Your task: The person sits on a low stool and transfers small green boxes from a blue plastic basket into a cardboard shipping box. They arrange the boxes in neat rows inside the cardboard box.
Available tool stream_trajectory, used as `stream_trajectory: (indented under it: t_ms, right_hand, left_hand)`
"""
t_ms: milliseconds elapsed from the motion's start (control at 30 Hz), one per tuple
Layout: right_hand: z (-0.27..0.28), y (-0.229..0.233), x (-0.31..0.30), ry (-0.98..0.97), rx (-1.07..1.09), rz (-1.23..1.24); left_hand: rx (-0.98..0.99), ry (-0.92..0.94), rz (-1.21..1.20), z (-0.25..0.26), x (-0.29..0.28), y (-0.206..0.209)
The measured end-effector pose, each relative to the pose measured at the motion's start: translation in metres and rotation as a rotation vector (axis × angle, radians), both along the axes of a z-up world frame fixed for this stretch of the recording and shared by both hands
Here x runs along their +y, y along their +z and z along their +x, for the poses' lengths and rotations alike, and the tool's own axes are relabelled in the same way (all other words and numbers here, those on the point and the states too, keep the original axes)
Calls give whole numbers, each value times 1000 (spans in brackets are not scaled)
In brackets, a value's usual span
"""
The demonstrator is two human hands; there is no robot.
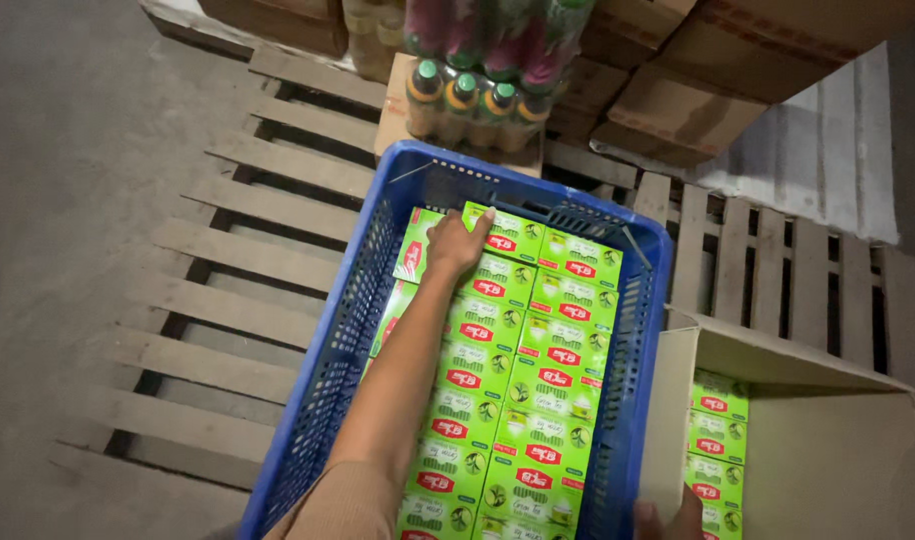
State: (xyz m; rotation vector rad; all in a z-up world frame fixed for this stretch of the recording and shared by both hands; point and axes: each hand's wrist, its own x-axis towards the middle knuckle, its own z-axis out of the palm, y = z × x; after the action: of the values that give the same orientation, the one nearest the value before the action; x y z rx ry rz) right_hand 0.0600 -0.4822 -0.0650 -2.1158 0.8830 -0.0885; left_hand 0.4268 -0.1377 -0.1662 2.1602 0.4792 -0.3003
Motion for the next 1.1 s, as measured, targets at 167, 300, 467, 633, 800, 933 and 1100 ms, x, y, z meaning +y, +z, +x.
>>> stream_trajectory:
  t_ms: [167,300,467,633,800,933,1100]
  right_hand:
    - [6,-11,-11,35,43,-5]
    - [-1,-9,-13,78,102,-10]
    - [0,80,49,190,-10,-125]
    - [6,74,34,238,235,-146]
    - [13,105,45,309,173,-89]
    - [6,128,53,305,180,11]
    - [-6,103,37,394,-66,-71]
  left_hand:
    - [52,-23,-150,12,2,3]
    - [-101,23,-127,23,7,-16]
    - [-153,171,-157,3,21,33]
    - [-100,218,-308,-38,45,128]
    - [-206,275,-360,-84,46,164]
    - [-224,304,-561,-151,29,186]
    - [-151,207,-679,-220,-1,222]
